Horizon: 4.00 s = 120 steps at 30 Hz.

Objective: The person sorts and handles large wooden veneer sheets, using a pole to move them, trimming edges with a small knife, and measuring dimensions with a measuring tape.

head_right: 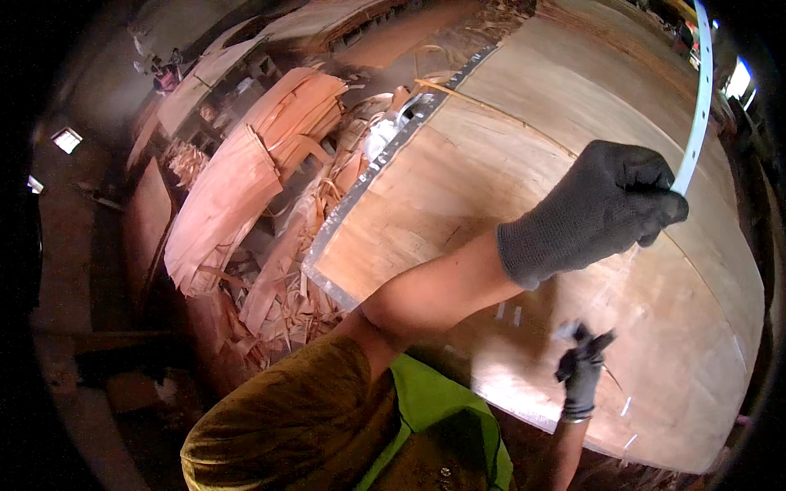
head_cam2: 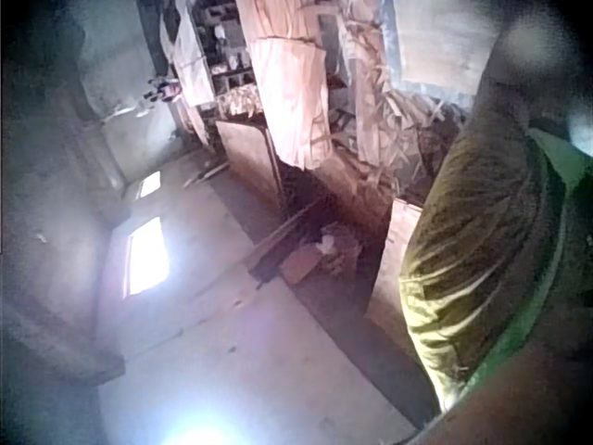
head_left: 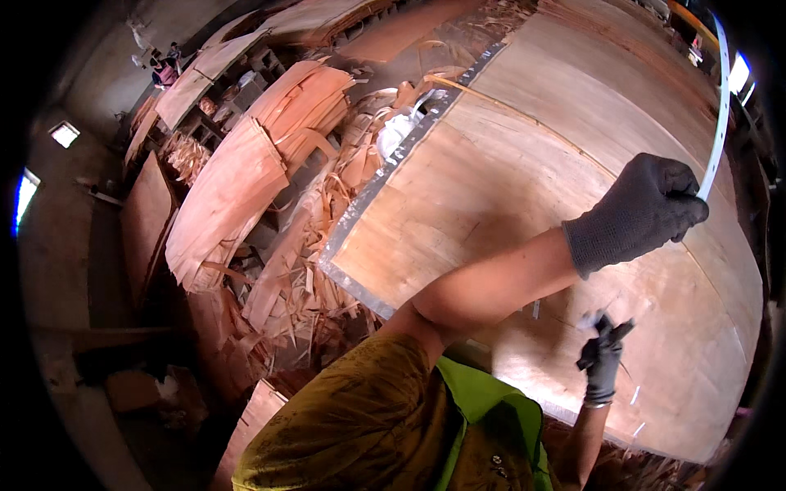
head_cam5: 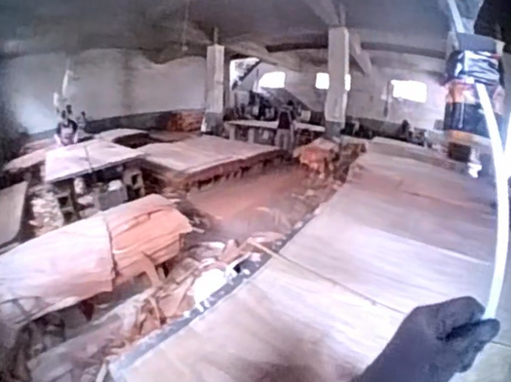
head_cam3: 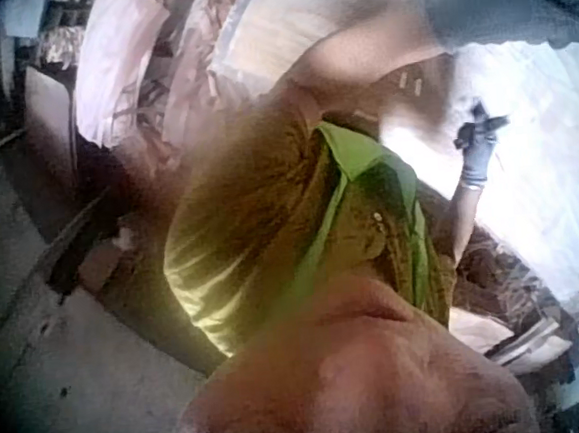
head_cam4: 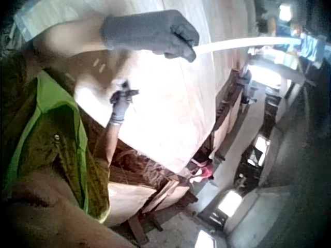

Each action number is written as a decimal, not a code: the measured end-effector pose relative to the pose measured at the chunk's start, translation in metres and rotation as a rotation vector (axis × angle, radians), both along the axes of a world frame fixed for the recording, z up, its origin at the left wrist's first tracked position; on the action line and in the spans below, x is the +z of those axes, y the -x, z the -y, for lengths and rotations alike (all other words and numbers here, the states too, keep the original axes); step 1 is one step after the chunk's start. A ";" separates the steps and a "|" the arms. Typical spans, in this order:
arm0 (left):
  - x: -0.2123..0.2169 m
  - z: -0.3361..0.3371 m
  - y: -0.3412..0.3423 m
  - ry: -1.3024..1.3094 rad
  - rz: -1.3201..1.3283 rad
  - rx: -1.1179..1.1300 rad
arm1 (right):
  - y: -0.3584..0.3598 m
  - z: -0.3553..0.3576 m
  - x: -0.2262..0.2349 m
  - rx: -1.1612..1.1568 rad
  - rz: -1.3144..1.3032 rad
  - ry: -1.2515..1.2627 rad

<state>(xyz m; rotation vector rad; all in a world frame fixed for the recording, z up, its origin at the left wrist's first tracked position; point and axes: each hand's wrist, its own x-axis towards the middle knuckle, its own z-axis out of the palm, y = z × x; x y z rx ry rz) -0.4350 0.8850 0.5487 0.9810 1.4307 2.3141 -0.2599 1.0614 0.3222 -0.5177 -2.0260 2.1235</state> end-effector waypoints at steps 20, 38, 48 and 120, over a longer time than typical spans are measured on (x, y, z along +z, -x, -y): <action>-0.241 0.270 0.017 0.201 0.608 -0.112 | 0.085 0.252 0.043 0.404 0.257 -0.127; -0.376 0.404 0.170 1.171 -0.875 0.285 | 0.275 0.408 -0.128 0.229 0.264 0.184; -0.344 0.386 0.183 1.260 -1.075 0.160 | 0.234 0.361 -0.136 0.008 0.212 0.323; -0.376 0.247 0.399 0.964 -1.150 0.323 | 0.461 0.256 -0.153 -0.241 0.388 0.067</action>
